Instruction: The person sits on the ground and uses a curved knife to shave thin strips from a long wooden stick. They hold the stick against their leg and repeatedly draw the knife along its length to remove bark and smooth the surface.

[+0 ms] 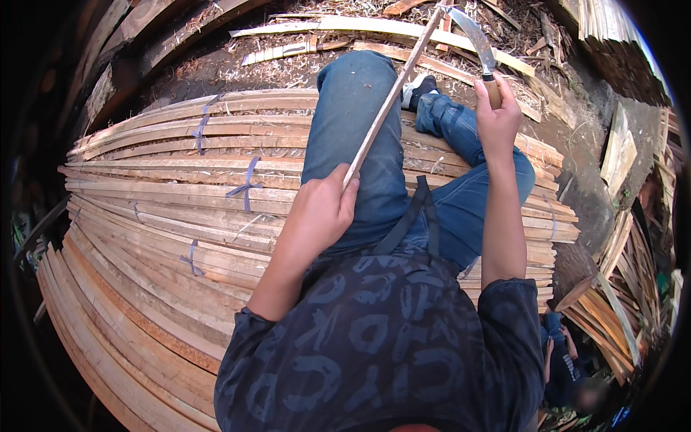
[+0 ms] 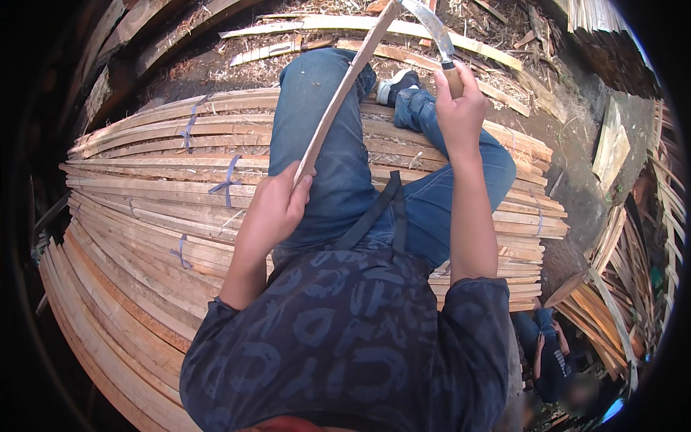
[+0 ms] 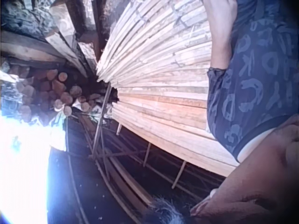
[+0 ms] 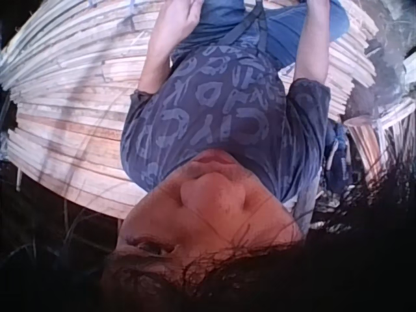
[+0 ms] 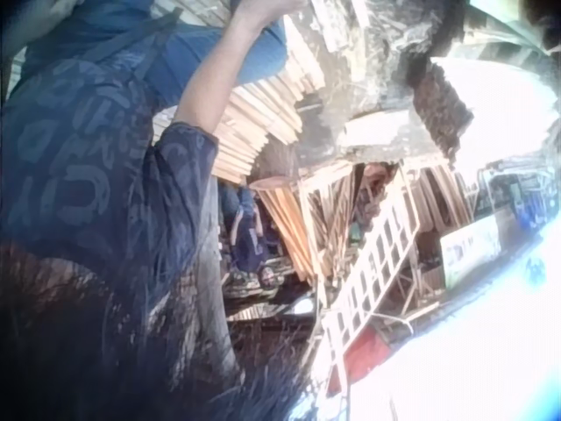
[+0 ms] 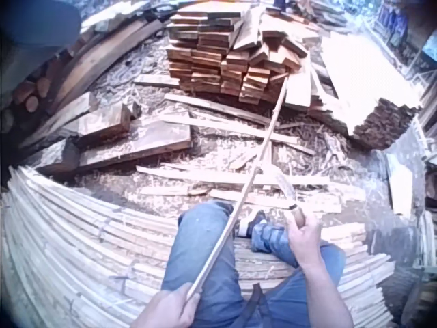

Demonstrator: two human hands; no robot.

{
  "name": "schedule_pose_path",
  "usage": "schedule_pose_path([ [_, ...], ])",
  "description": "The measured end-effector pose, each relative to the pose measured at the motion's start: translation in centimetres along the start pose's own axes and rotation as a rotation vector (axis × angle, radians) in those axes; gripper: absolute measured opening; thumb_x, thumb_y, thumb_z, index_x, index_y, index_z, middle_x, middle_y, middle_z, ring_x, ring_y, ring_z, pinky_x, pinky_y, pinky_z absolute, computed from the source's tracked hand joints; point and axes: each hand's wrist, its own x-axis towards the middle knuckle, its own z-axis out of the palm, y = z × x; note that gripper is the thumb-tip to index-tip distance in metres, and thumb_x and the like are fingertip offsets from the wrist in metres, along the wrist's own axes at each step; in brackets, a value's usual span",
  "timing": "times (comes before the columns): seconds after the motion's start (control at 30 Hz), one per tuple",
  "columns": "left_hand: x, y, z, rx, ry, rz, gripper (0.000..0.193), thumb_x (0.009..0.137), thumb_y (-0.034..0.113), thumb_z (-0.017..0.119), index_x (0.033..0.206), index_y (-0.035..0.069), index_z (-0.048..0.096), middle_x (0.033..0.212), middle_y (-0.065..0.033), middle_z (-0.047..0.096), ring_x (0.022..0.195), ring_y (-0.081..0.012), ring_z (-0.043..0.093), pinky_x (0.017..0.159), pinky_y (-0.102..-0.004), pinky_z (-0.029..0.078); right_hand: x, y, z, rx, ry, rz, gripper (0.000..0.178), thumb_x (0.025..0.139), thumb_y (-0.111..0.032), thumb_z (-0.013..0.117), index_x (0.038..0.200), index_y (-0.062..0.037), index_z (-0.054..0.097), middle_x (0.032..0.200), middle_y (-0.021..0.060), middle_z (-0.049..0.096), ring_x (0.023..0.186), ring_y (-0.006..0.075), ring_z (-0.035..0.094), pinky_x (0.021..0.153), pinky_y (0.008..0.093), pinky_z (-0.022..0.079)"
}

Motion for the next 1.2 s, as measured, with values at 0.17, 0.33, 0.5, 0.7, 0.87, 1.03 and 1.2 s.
schedule_pose_path([
  [0.17,-0.4,-0.4,0.2,0.012,-0.034,-0.035,0.024,0.097,0.015,0.05,0.106,-0.003,0.062,0.063,-0.014,0.06,0.059,-0.0288,0.064,0.058,-0.0379,0.048,-2.0,-0.6,-0.8,0.242,-0.199,0.296,0.029,0.093,-0.016,0.068,0.113,0.004,0.064,0.072,-0.0009,0.058,0.064,0.0045,0.051,0.057,0.0217,0.042],
  [0.33,-0.2,-0.2,0.0,-0.004,-0.037,-0.018,0.024,0.098,0.015,0.049,0.107,-0.003,0.062,0.064,-0.0129,0.06,0.06,-0.0259,0.064,0.059,-0.0366,0.049,-4.7,-2.7,-0.4,0.463,-0.499,0.371,0.028,0.095,-0.014,0.065,0.116,0.005,0.061,0.074,-0.0028,0.057,0.063,0.003,0.049,0.056,0.0205,0.04],
  [0.5,-0.1,-2.0,-0.7,-0.484,-0.23,-0.103,0.027,0.101,0.019,0.046,0.11,-0.002,0.059,0.068,-0.006,0.058,0.06,-0.0142,0.059,0.057,-0.0285,0.048,-5.9,-4.9,0.7,0.526,-0.591,0.458,0.023,0.098,-0.015,0.06,0.113,0.0028,0.061,0.069,-0.0036,0.051,0.054,0.0018,0.042,0.046,0.0194,0.034],
  [0.7,-0.3,-3.6,-0.3,-0.754,-0.381,-0.096,0.026,0.103,0.02,0.045,0.111,-0.002,0.057,0.072,-0.0047,0.058,0.062,-0.0111,0.057,0.057,-0.0253,0.047,-7.5,-6.0,1.3,0.599,-0.818,0.507,0.02,0.101,-0.016,0.053,0.109,0.0003,0.062,0.062,-0.0031,0.046,0.042,0.0016,0.036,0.039,0.0181,0.029],
  [0.87,-0.1,-4.0,0.2,-0.711,-0.356,-0.073,0.027,0.103,0.02,0.044,0.111,-0.002,0.057,0.072,-0.0047,0.058,0.061,-0.0109,0.057,0.057,-0.0251,0.047,-6.7,-5.4,0.0,0.55,-0.788,0.583,0.024,0.098,-0.02,0.062,0.11,0.0003,0.063,0.063,-0.0049,0.049,0.048,0.0004,0.04,0.041,0.0189,0.029],
  [1.03,0.0,-3.5,0.2,-0.662,-0.356,-0.083,0.027,0.103,0.02,0.045,0.112,-0.002,0.057,0.072,-0.0045,0.058,0.061,-0.0106,0.057,0.057,-0.0248,0.047,-6.2,-5.0,-0.4,0.486,-0.706,0.521,0.023,0.098,-0.021,0.062,0.109,-0.0006,0.064,0.063,-0.0054,0.049,0.047,0.0004,0.04,0.039,0.0187,0.029],
  [1.2,-0.2,-3.5,0.3,-0.6,-0.336,-0.08,0.029,0.103,0.021,0.044,0.114,-0.003,0.057,0.072,-0.0051,0.058,0.061,-0.0107,0.057,0.057,-0.0249,0.048,-7.2,-5.4,-0.5,0.436,-0.763,0.503,0.022,0.097,-0.02,0.064,0.106,0.0006,0.065,0.065,-0.007,0.05,0.054,-0.0008,0.04,0.046,0.0193,0.031],
])
